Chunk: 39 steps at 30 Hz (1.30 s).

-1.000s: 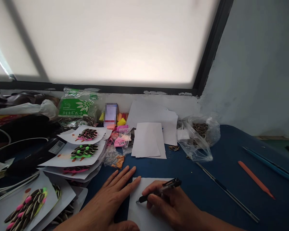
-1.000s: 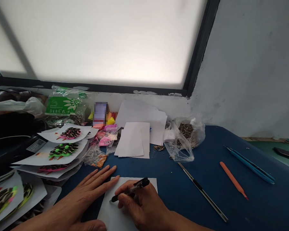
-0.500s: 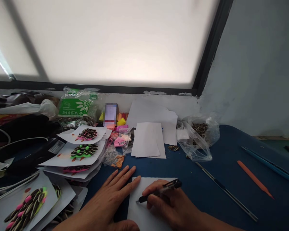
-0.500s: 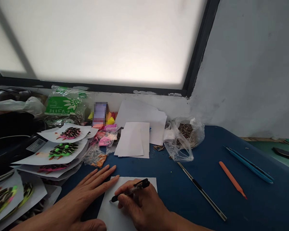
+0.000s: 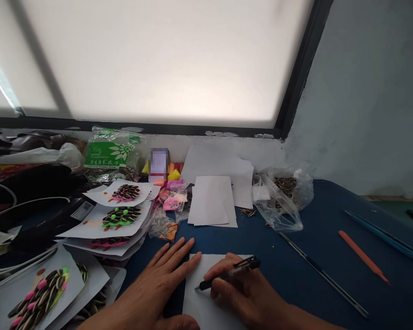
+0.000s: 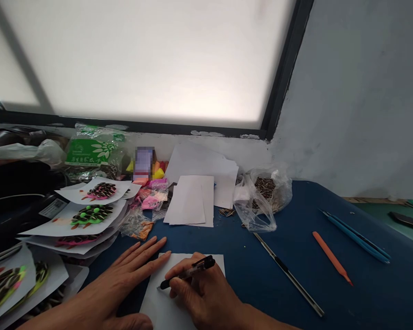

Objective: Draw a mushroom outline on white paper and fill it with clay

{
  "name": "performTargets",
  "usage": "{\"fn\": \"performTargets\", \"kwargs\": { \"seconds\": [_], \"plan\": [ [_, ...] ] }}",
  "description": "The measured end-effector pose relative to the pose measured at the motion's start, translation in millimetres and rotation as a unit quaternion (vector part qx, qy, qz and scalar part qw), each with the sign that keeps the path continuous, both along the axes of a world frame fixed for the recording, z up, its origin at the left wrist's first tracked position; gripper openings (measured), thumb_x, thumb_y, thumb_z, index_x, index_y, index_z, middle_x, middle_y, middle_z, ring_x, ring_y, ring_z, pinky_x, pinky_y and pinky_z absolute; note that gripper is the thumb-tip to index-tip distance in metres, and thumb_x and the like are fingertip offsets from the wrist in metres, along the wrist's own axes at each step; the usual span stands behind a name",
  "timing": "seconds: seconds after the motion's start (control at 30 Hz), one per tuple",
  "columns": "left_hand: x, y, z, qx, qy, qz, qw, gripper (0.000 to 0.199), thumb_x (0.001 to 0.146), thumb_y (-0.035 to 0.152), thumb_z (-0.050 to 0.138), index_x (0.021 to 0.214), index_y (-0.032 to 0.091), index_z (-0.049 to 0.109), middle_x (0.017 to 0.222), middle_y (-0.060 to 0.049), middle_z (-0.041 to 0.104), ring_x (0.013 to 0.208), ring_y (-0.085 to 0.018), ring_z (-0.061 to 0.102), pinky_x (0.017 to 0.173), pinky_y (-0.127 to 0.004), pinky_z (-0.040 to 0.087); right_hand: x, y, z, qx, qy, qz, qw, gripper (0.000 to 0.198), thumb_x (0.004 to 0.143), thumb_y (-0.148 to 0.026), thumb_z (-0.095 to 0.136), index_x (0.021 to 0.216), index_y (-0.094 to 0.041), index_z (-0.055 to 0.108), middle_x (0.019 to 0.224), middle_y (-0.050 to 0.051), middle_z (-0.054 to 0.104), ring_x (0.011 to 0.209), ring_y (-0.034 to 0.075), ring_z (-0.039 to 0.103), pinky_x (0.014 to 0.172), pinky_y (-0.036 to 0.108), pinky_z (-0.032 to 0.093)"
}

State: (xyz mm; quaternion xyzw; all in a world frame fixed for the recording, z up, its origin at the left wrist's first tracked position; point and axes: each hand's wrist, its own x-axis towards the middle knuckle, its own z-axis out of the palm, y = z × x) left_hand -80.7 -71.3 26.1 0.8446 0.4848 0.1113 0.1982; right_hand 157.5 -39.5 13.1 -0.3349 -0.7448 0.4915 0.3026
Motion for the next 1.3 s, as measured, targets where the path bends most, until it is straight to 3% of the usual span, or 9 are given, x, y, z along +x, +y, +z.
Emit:
{"fn": "performTargets", "kwargs": {
  "seconds": [0.23, 1.03, 1.3],
  "plan": [
    [0.4, 1.3, -0.4, 0.001, 0.018, -0.004, 1.000, 0.082, 0.085, 0.070, 0.063, 0.153, 0.031, 0.035, 0.161, -0.006, 0.020, 0.146, -0.037, 0.021, 0.118, -0.055, 0.019, 1.6, -0.6, -1.9, 0.002, 0.000, -0.001, 1.000, 0.033, 0.096, -0.048, 0.055, 0.100, -0.017, 0.066, 0.089, 0.006, 0.060, 0.075, 0.019, 0.066, 0.072, 0.033, 0.055],
    [0.1, 2.5, -2.2, 0.017, 0.028, -0.011, 0.999, 0.083, 0.084, 0.072, 0.063, 0.152, 0.035, 0.032, 0.160, -0.004, 0.020, 0.146, -0.036, 0.022, 0.117, -0.056, 0.021, 4.7, 0.4, -3.3, 0.014, -0.008, 0.000, 1.000, 0.026, 0.094, -0.037, 0.054, 0.098, -0.015, 0.068, 0.085, 0.007, 0.061, 0.075, 0.020, 0.067, 0.071, 0.033, 0.054],
    [0.2, 4.1, -4.2, 0.018, 0.031, -0.013, 0.999, 0.084, 0.083, 0.075, 0.060, 0.152, 0.035, 0.034, 0.160, -0.005, 0.021, 0.146, -0.036, 0.023, 0.117, -0.056, 0.021, 5.2, 0.0, -2.2, 0.000, 0.000, 0.002, 1.000, 0.031, 0.094, -0.040, 0.053, 0.099, -0.013, 0.066, 0.083, 0.008, 0.061, 0.078, 0.023, 0.069, 0.071, 0.035, 0.055]
  ]
}}
